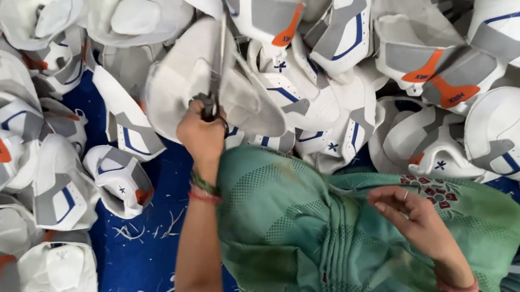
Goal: The person trims excess material and threads from newly manufactured shoe uppers using scissors.
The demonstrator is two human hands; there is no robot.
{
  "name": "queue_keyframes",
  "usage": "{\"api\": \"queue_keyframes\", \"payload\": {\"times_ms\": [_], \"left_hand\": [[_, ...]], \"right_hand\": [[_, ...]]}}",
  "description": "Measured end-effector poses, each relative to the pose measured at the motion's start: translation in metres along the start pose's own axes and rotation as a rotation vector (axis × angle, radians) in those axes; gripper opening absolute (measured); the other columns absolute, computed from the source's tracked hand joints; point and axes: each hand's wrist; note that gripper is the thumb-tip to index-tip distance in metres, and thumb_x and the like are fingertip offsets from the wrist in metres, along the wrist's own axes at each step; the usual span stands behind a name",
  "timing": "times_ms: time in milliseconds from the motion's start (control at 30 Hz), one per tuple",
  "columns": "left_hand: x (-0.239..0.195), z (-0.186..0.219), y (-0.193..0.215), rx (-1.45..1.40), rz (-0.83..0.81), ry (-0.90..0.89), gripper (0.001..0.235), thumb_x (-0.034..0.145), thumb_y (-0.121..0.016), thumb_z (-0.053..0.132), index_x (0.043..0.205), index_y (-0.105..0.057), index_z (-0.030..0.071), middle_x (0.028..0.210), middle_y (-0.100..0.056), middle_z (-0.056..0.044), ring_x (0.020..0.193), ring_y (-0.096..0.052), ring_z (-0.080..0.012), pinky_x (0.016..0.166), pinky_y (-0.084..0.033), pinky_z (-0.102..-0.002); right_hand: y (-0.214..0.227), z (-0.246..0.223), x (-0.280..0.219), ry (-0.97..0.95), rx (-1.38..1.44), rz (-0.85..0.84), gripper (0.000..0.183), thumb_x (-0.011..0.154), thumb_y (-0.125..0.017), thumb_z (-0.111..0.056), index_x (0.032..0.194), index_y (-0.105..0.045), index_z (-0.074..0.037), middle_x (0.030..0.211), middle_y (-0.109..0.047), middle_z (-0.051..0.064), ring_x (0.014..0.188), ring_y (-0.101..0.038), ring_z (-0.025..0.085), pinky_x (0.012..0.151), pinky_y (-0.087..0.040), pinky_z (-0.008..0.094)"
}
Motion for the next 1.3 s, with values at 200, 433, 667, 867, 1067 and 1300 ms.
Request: {"api": "queue_keyframes", "payload": {"times_ms": [200,433,667,867,1067,1300], "left_hand": [[-0.040,0.147,0.064,-0.807,0.164,-0.180,0.036,0.080,-0.072,-0.004,0.115,-0.067,0.007,0.110,-0.069,-0.008,0.100,-0.065,-0.0267,0.089,-0.051,-0.038],[-0.153,0.287,0.052,-1.478,-0.567,0.194,0.032,0.092,-0.084,0.014,0.113,-0.073,-0.008,0.105,-0.078,-0.010,0.095,-0.074,-0.0143,0.088,-0.061,-0.029],[-0.243,0.323,-0.002,-1.614,-0.806,0.318,0.035,0.098,-0.086,0.016,0.117,-0.073,-0.011,0.111,-0.077,-0.013,0.103,-0.074,-0.0174,0.095,-0.060,-0.030],[-0.262,0.342,-0.023,-1.566,-1.055,0.223,0.033,0.101,-0.083,0.003,0.117,-0.064,-0.018,0.111,-0.070,-0.022,0.102,-0.067,-0.0184,0.092,-0.055,-0.029],[-0.241,0.370,-0.020,-1.891,-0.995,0.611,0.060,0.089,-0.083,0.006,0.142,-0.056,-0.003,0.125,-0.069,-0.005,0.109,-0.066,-0.0066,0.097,-0.055,-0.024],[-0.238,0.288,0.000,-1.511,-1.330,0.458,0.039,0.087,-0.081,-0.005,0.122,-0.063,-0.005,0.117,-0.072,-0.018,0.106,-0.072,-0.0206,0.097,-0.060,-0.036]], "right_hand": [[-0.046,-0.079,0.005,0.381,-0.012,0.037,0.066,0.083,-0.075,-0.011,0.141,-0.046,0.002,0.124,-0.067,0.005,0.113,-0.064,0.012,0.096,-0.052,0.028],[-0.031,-0.028,0.012,0.315,0.610,0.067,0.066,0.087,-0.078,-0.015,0.143,-0.047,0.001,0.136,-0.057,0.016,0.123,-0.059,0.029,0.100,-0.053,0.044],[-0.015,-0.069,-0.039,0.639,0.516,0.151,0.077,0.102,-0.065,-0.023,0.162,-0.020,-0.007,0.170,-0.018,0.012,0.155,-0.023,0.033,0.124,-0.025,0.052],[0.018,-0.047,-0.061,0.469,1.637,0.304,0.059,0.109,-0.048,-0.035,0.157,-0.036,-0.003,0.156,-0.044,0.016,0.145,-0.046,0.031,0.123,-0.039,0.047],[0.062,0.090,-0.052,0.455,1.485,0.527,0.051,0.110,-0.053,-0.041,0.139,-0.050,0.000,0.131,-0.058,0.018,0.127,-0.060,0.031,0.119,-0.045,0.051],[0.102,-0.012,0.001,0.449,1.357,0.751,0.048,0.106,-0.058,-0.045,0.122,-0.063,0.000,0.112,-0.072,0.016,0.114,-0.072,0.030,0.114,-0.051,0.054]]}}
Point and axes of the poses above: each hand's wrist, its own x-axis towards the middle knuckle, its own y-axis out of the back of the hand, z = x × y
